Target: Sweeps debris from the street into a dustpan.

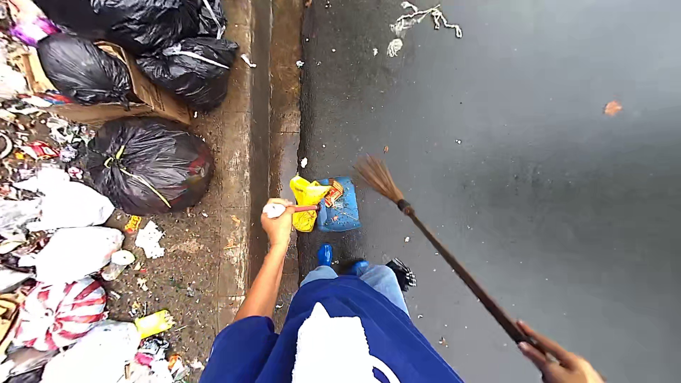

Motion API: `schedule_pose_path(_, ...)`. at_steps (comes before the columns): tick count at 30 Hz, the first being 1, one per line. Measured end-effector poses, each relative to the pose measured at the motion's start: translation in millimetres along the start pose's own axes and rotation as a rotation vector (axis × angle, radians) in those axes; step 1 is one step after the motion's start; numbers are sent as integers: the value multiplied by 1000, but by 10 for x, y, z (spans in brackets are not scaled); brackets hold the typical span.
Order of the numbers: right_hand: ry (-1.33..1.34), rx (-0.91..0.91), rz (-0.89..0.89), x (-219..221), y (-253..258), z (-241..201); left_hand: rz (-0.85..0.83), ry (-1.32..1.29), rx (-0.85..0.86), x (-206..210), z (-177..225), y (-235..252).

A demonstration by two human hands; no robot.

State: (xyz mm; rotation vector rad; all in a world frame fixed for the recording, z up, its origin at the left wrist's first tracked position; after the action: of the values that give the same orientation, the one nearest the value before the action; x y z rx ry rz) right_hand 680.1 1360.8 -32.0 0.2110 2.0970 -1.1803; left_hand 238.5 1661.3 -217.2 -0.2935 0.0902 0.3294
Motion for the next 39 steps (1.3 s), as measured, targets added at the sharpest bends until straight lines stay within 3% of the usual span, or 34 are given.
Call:
schedule_pose_path(2, -139, -182, 56, -276, 482, -162, 168, -83, -76, -133, 56, -35)
schedule_pose_path(5, -335, -290, 163, -477, 1284, -867, 374, -178, -163, -229, 161, -8)
schedule_pose_path(9, -546, -286, 143, -215, 2129, -2001, 574, -232, -224, -218, 151, 210)
schedule_pose_path(13, -813, -350, -145, 490, 2785, -2641, 645, -109, -194, 47, 17, 764)
schedule_pose_path(15, -941, -404, -371, 550, 3024, -2754, 647, 54, -269, 187, 86, 1140)
schedule_pose_path(18, -910, -451, -474, -126, 3274, -2975, 596, 271, -331, 335, 369, 1627)
schedule_pose_path(21, -810, -436, -419, -1198, 3355, -3161, 594, 396, -442, 504, 646, 1930)
schedule_pose_path(23, -774, -386, -369, -1622, 3379, -3212, 588, 370, -427, 765, 887, 2054)
schedule_pose_path(25, -716, -349, -329, -1536, 3550, -3229, 608, 344, -386, 952, 1082, 2107)
schedule_pose_path(27, -670, -321, -347, -1150, 3943, -3329, 624, 321, -333, 1068, 1189, 2214)
schedule_pose_path(31, -691, -407, -585, -1045, 4765, -3804, 681, 300, -311, 1297, 1463, 2520)
schedule_pose_path(35, -503, -503, -642, -1705, 5133, -4106, 687, 253, -284, 1515, 1859, 2969)
schedule_pose_path(39, -297, -415, -429, -2541, 5223, -4193, 680, 158, -256, 1726, 2417, 3635)
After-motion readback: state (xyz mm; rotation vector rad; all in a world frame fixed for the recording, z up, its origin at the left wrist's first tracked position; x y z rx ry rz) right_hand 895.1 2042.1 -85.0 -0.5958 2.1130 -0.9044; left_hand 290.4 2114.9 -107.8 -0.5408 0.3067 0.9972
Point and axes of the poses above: each hand's wrist, its own y-axis towards the middle knuckle, its own x-axis out of the palm, z = x × y, the point moved 1 cm from there along y, towards the middle knuckle, and after that the axes turned 8 degrees about -x, right-handed, at the moved point
